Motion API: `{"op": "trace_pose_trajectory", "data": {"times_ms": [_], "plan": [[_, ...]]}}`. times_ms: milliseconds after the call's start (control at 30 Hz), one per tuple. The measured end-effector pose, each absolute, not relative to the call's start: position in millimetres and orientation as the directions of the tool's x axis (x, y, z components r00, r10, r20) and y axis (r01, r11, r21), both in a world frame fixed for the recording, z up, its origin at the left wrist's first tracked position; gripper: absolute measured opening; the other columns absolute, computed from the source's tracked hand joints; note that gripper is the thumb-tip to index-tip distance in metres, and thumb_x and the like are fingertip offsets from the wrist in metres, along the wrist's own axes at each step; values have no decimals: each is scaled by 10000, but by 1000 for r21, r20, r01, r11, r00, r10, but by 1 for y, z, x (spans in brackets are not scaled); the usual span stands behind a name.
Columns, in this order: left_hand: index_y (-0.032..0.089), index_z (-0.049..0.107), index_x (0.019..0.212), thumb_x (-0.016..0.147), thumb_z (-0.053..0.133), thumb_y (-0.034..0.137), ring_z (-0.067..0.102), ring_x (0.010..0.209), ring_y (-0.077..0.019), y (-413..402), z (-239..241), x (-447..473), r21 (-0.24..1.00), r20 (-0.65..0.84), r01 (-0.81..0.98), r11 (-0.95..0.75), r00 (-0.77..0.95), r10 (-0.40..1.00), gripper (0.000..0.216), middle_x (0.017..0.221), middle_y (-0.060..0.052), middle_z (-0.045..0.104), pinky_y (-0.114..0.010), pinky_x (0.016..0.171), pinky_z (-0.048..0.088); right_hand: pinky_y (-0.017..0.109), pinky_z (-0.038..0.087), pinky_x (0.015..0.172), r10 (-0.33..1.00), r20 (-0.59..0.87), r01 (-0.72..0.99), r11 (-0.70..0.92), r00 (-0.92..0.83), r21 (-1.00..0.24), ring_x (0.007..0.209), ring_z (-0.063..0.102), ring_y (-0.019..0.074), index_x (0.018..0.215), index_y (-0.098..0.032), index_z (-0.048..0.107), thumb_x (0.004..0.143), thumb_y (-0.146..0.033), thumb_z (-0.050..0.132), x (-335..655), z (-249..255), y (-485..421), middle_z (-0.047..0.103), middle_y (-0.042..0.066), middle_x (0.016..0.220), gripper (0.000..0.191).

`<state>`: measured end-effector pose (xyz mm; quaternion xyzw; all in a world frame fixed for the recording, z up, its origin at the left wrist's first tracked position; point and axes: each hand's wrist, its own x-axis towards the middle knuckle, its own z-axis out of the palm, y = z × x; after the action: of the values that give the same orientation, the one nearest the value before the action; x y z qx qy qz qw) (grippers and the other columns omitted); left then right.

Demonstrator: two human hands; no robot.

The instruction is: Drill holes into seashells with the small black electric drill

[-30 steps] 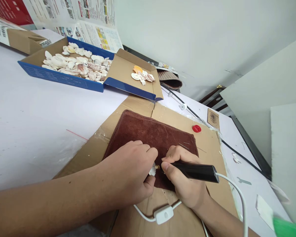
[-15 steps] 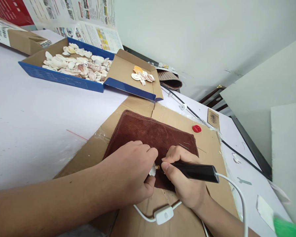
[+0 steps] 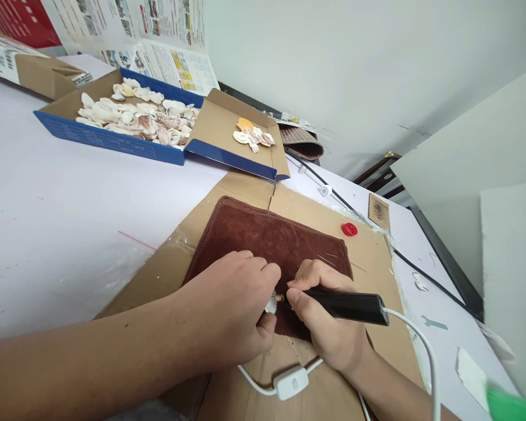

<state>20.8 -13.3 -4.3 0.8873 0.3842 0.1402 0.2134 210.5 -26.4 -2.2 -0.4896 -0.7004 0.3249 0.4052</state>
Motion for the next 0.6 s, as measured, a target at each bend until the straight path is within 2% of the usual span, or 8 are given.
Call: {"op": "trace_pose_trajectory", "data": {"times_ms": [600], "plan": [[269, 290, 758, 792, 544, 173, 549, 711, -238, -15, -5, 22, 460, 107, 627, -629, 664, 740, 274, 729, -20, 532, -423, 701, 536, 257, 429, 495, 950, 245, 417, 306, -194, -856, 527, 522, 120, 627, -222, 558, 812, -147, 651, 209, 0, -26, 579, -47, 571, 220]]}}
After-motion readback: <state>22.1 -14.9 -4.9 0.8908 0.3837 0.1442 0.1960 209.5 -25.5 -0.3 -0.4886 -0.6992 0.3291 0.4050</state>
